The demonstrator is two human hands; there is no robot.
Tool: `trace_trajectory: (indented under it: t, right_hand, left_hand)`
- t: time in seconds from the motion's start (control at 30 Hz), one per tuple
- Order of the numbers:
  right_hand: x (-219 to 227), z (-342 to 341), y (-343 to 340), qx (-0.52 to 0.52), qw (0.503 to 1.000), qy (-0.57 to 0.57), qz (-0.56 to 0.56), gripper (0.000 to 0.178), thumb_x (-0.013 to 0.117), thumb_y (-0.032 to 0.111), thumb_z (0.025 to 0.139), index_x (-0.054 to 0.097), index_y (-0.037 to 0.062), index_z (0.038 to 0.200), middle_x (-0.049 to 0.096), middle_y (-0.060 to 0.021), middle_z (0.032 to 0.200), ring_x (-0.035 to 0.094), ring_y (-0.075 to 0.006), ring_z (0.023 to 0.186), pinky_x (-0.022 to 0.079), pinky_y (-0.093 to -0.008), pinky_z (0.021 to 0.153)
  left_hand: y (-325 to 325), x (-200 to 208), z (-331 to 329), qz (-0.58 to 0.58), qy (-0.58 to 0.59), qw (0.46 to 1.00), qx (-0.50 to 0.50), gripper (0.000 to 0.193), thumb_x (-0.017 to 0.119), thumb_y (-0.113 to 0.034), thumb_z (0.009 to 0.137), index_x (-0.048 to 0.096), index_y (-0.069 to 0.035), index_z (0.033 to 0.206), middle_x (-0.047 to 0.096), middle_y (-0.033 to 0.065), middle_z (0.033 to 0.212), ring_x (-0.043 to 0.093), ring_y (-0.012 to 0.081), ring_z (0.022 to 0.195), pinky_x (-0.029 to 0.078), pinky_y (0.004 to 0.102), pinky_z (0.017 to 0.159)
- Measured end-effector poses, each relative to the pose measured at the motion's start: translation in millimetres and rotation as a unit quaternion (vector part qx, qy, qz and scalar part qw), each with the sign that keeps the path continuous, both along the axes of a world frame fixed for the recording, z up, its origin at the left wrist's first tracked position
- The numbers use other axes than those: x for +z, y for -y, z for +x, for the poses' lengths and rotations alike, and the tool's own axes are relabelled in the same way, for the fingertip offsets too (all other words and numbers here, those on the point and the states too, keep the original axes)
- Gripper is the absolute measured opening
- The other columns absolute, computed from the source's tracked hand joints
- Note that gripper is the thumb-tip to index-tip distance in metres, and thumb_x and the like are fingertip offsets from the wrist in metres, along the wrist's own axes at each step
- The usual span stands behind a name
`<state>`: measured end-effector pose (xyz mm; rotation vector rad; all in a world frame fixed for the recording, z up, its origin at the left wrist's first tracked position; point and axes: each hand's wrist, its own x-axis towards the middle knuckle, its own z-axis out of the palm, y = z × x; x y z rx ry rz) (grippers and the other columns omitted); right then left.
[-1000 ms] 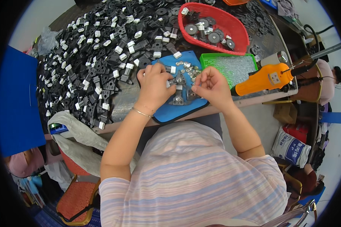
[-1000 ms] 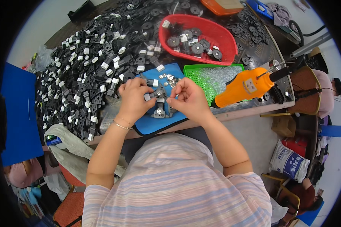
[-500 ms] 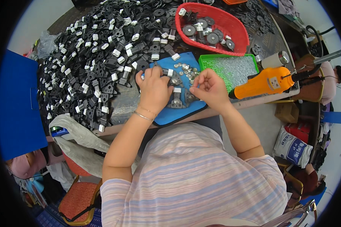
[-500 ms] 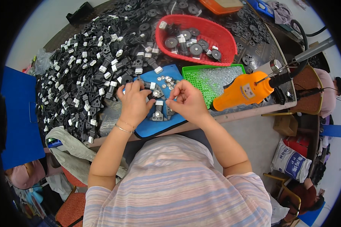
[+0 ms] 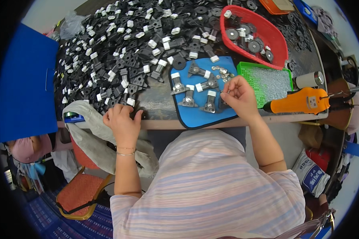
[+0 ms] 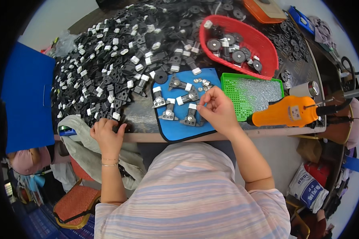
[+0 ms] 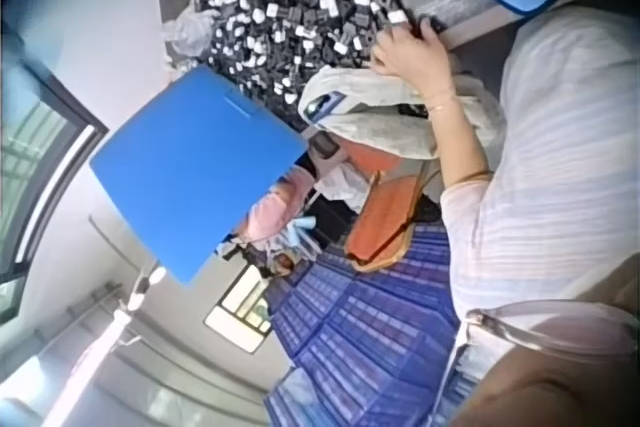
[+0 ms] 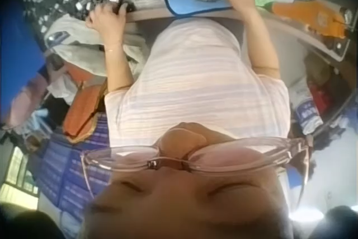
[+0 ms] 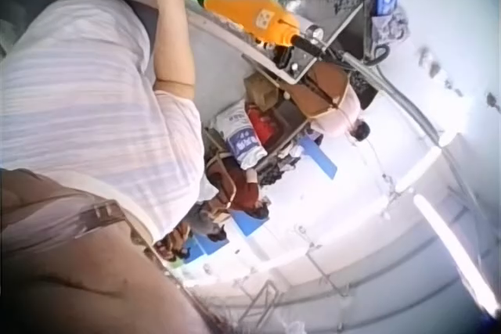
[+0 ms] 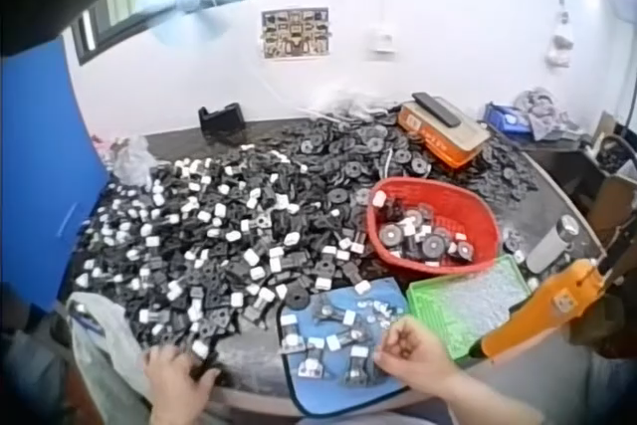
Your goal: Assembling small mechanical components using an electric screwdriver at a workbench.
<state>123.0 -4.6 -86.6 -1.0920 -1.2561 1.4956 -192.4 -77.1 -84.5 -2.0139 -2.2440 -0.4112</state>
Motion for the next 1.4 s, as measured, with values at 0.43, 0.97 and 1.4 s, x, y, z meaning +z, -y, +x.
trace_trajectory:
  t: [0.43, 0.97, 1.4]
  right_hand:
    - [1, -13, 4, 0.026, 0.999, 0.004, 0.021, 0.027, 0.063, -0.006, 0.076, 0.04, 0.0071, 0.083, 0.053, 0.0008, 0.079, 0.04, 0.0013, 0.056, 0.032, -0.0139, 0.049]
    - [27, -48, 12, 0.16, 0.986, -0.02, -0.039, 0.031, 0.061, -0.009, 0.075, 0.038, 0.0103, 0.081, 0.053, -0.0017, 0.083, 0.048, -0.0033, 0.071, 0.037, -0.0165, 0.058]
    - [49, -55, 7, 0.113, 0.951, 0.266, 0.107, 0.029, 0.07, 0.008, 0.065, 0.046, 0.0055, 0.08, 0.055, -0.0025, 0.067, 0.047, -0.0116, 0.051, 0.037, -0.0274, 0.048]
  left_hand:
    - [-14, -26, -14, 0.089, -0.052, 0.995, -0.003, 0.029, 0.064, -0.009, 0.071, 0.058, -0.008, 0.098, 0.056, 0.0064, 0.088, 0.051, 0.025, 0.086, 0.035, 0.0375, 0.085]
    - [-27, 2, 77, -0.061, 0.827, 0.557, -0.052, 0.027, 0.059, 0.002, 0.083, 0.046, -0.003, 0.107, 0.058, 0.0065, 0.093, 0.06, 0.0118, 0.077, 0.055, 0.0254, 0.066]
    - [-18, -1, 91, -0.077, 0.823, 0.559, -0.072, 0.029, 0.059, 0.005, 0.082, 0.047, -0.003, 0.107, 0.058, 0.008, 0.094, 0.059, 0.0121, 0.082, 0.055, 0.0259, 0.069]
